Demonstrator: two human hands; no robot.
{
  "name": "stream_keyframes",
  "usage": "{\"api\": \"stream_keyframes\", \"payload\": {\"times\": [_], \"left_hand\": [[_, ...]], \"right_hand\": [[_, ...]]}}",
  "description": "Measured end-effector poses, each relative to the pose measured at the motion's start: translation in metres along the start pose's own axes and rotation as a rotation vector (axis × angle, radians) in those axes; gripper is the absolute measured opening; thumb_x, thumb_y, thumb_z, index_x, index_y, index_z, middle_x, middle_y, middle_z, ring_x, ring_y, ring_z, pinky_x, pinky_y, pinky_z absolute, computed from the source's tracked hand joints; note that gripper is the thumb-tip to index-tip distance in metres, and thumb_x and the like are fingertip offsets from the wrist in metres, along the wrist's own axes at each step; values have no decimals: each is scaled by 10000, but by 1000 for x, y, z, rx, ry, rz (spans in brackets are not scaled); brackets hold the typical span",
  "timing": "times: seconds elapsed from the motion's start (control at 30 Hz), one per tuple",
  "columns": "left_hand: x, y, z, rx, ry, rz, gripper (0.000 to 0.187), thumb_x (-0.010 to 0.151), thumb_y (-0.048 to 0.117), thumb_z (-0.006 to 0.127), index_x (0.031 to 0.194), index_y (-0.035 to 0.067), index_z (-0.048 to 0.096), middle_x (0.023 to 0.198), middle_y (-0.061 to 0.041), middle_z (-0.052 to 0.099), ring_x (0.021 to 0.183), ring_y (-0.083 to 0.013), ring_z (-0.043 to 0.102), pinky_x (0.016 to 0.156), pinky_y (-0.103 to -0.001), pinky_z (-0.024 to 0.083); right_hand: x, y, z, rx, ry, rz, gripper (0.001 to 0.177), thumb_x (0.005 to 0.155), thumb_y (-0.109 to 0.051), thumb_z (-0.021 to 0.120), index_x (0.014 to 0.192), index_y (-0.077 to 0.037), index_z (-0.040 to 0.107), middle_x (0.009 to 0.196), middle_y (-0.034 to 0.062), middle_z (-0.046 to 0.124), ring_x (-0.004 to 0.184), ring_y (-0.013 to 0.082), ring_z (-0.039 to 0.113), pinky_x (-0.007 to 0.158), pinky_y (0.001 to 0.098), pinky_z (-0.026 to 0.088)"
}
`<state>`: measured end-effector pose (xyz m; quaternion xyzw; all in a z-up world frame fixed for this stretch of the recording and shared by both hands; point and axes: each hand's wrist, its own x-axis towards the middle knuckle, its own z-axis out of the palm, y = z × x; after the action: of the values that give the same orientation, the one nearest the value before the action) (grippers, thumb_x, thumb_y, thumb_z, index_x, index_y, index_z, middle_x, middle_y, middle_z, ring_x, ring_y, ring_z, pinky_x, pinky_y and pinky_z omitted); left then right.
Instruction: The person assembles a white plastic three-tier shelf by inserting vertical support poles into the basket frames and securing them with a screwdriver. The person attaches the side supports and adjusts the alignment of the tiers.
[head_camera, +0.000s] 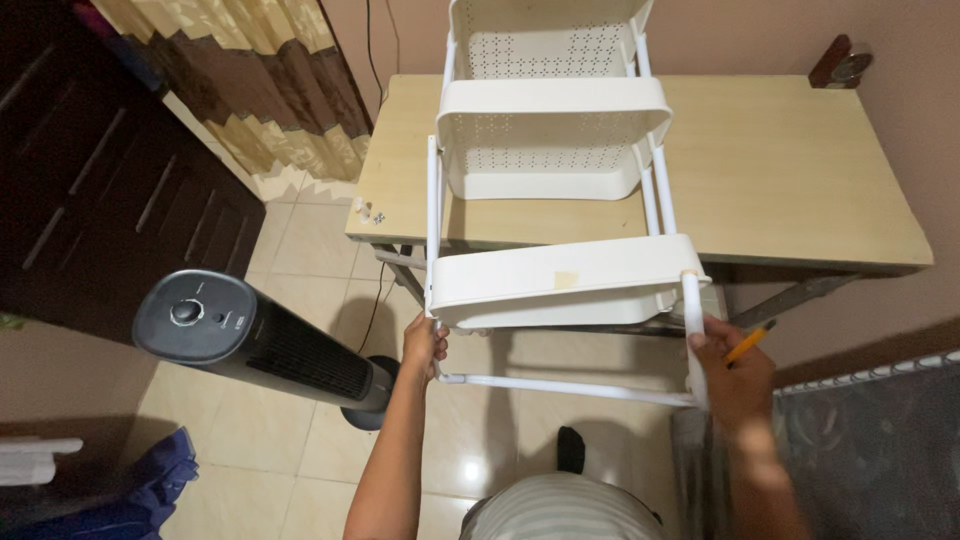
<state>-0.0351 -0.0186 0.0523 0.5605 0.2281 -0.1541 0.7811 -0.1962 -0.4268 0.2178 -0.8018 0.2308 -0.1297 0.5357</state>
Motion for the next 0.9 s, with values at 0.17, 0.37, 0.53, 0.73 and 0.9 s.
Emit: {"api": "stream_keyframes", "payload": {"times": [0.17, 0.37, 0.53, 0.73, 0.9], "left_hand": [[0, 0, 1, -3, -1, 3, 238, 1045, 327, 466, 1049, 154, 630, 609, 38, 443, 435, -77, 309, 394, -257, 238], [8, -7, -4, -26, -16, 9, 229, 1043, 336, 457, 1081, 168, 607, 619, 30, 453, 439, -78, 324, 395, -253, 238], [21, -18, -15, -2, 45, -33, 191, 1025, 309, 435, 1034, 162, 556, 631, 10, 477, 459, -105, 374, 407, -272, 278], [25, -22, -16, -37, 101, -67, 185, 1015, 300, 444, 914, 156, 505, 625, 4, 473, 463, -98, 359, 408, -266, 251], [26, -23, -16, -25, 128, -60, 251, 1022, 299, 454, 861, 113, 507, 613, -1, 466, 450, -94, 322, 400, -268, 231]], "right_hand": [[29, 15, -19, 154, 206, 9, 252, 1111, -242, 586, 1241, -46, 677, 828, 72, 611, 686, 172, 580, 546, 370, 487], [173, 140, -46, 509, -12, 24, 265, 1005, -96, 586, 1269, -64, 577, 890, 39, 604, 788, 157, 599, 712, 331, 521], [288, 191, 12, -57, -118, -54, 287, 885, -54, 658, 1172, -47, 680, 865, 120, 678, 744, 234, 639, 666, 399, 526], [359, 185, 55, -729, 34, -237, 327, 867, -258, 769, 1101, -30, 752, 1017, 205, 742, 960, 381, 700, 846, 468, 571], [393, 177, 85, -818, 82, -232, 269, 883, -196, 678, 1115, -80, 747, 1041, 201, 693, 952, 383, 686, 805, 496, 573]]}}
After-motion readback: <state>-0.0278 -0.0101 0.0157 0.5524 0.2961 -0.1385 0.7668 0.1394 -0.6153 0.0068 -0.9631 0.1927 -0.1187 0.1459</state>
